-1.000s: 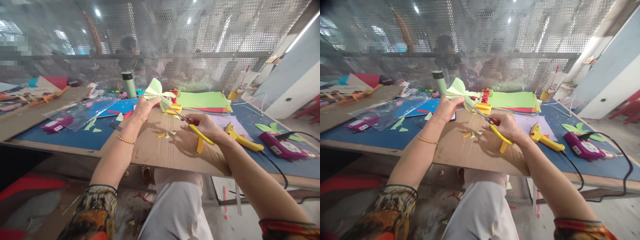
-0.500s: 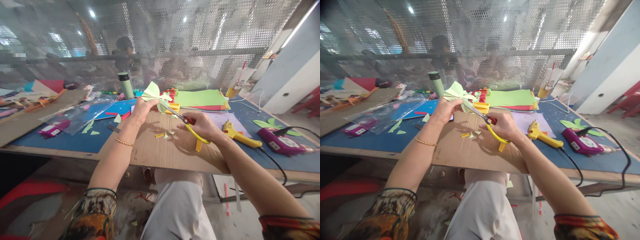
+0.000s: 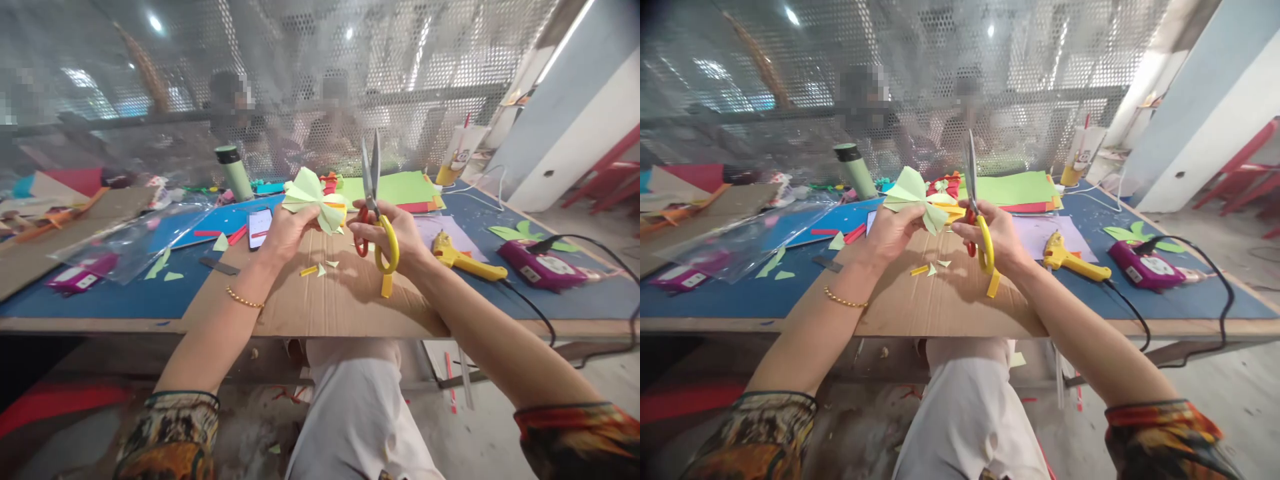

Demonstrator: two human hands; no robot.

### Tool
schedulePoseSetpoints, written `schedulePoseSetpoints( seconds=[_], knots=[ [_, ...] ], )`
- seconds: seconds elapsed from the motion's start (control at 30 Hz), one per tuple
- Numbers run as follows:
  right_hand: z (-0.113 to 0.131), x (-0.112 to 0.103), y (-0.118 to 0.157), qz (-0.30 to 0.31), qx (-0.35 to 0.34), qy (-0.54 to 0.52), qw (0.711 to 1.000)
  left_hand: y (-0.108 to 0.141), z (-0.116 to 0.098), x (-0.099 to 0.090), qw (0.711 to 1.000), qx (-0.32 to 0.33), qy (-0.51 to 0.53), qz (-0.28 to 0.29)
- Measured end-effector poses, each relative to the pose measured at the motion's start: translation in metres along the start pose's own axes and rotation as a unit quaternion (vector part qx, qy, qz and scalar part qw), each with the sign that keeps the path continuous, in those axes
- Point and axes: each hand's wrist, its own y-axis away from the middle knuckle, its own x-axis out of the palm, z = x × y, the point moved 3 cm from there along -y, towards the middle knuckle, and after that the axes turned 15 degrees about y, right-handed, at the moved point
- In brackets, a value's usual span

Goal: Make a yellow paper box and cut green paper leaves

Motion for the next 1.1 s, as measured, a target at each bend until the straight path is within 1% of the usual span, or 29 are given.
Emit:
schedulePoseSetpoints(
  seconds=[0.1,0.23,0.4,0.53,0.73,0.97,1.1],
  knots=[
    [-0.0032,0.0039,-0.0001,0.007,-0.022,-0.027,0.999,0.0061,0.0026,0.0060,1.000,-0.001,-0.001,0.014],
    [-0.0056,0.0053,0.0002,-0.001,-0.051,0.000,0.999,0.0100,0.0061,0.0070,0.999,-0.009,-0.008,0.030],
    [-0.0017,0.0048,0.0031,-0.027,-0.047,0.039,0.998,0.0111,0.0077,0.0057,0.999,-0.020,-0.018,0.038],
    [0.0026,0.0061,0.0066,-0.016,-0.036,0.048,0.998,0.0105,0.0058,0.0053,0.998,-0.019,-0.034,0.045],
    [0.0037,0.0050,0.0077,-0.016,-0.030,0.057,0.998,0.0109,0.0033,0.0064,0.997,-0.017,-0.040,0.059],
    [0.0001,0.0056,0.0068,-0.016,-0.033,0.047,0.998,0.0105,0.0043,0.0062,0.997,-0.004,-0.059,0.047],
    [0.0007,0.0042,0.0067,-0.013,-0.033,0.044,0.998,0.0112,-0.0001,0.0087,0.996,-0.001,-0.064,0.064]
  ],
)
